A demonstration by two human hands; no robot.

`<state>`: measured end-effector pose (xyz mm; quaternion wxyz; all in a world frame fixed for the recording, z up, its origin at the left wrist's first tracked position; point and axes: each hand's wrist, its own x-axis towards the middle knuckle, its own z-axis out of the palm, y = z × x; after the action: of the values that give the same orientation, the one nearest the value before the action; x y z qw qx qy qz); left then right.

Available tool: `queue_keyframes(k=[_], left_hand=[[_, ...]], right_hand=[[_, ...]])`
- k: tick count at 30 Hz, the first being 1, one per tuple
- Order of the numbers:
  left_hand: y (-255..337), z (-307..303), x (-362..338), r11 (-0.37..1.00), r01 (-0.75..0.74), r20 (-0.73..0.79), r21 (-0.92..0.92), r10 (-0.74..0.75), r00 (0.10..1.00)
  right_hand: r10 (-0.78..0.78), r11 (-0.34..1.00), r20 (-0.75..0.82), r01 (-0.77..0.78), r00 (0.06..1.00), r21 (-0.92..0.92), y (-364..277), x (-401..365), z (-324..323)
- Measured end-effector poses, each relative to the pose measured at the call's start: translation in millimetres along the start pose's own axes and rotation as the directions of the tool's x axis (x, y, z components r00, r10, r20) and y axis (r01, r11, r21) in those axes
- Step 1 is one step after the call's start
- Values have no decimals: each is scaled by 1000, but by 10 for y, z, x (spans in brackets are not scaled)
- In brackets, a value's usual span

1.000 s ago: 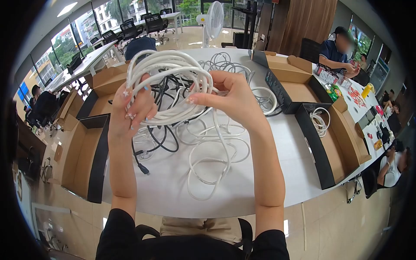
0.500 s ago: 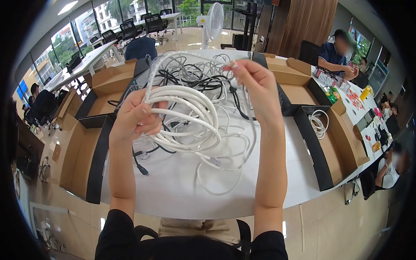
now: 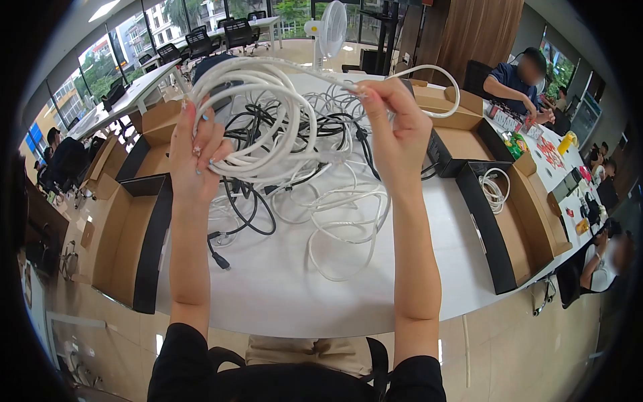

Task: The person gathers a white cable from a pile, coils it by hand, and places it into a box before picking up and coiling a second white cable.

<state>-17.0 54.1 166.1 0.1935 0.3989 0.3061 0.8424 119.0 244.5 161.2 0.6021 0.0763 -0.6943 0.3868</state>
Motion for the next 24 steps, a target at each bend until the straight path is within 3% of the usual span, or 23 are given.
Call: queue_keyframes(k=[4,8,11,12,15,16,19,24], left_hand=[[-53,-19,28,994,-70,-47,-88,66,997],[-114,-54,40,982,-126,-114,-139,111,987],[-146,-22,27,975,-153,-148,-159,130,980],[-163,-1,17,973,-160,-154,-169,134,979],[-249,77,-28,971,-195,-159,-136,173,972],[-273,93,-44,973,-193,-142,-129,175,974],[-363,159,-95,977,-186,-98,-105,176,980],[-570,238,-160,980,-181,5,-82,182,983]], right_hand=[[0,998,134,8,991,-58,-44,-37,98],[144,989,271,-151,952,6,-62,-81,211],[153,982,434,-188,888,38,-1,-173,246],[174,956,535,-273,827,110,-23,-172,266],[259,838,599,-485,757,250,-105,-263,399],[191,794,640,-501,744,344,-118,-280,450],[363,688,598,-639,714,346,-175,-324,538],[504,675,336,-606,796,421,-165,-346,605]])
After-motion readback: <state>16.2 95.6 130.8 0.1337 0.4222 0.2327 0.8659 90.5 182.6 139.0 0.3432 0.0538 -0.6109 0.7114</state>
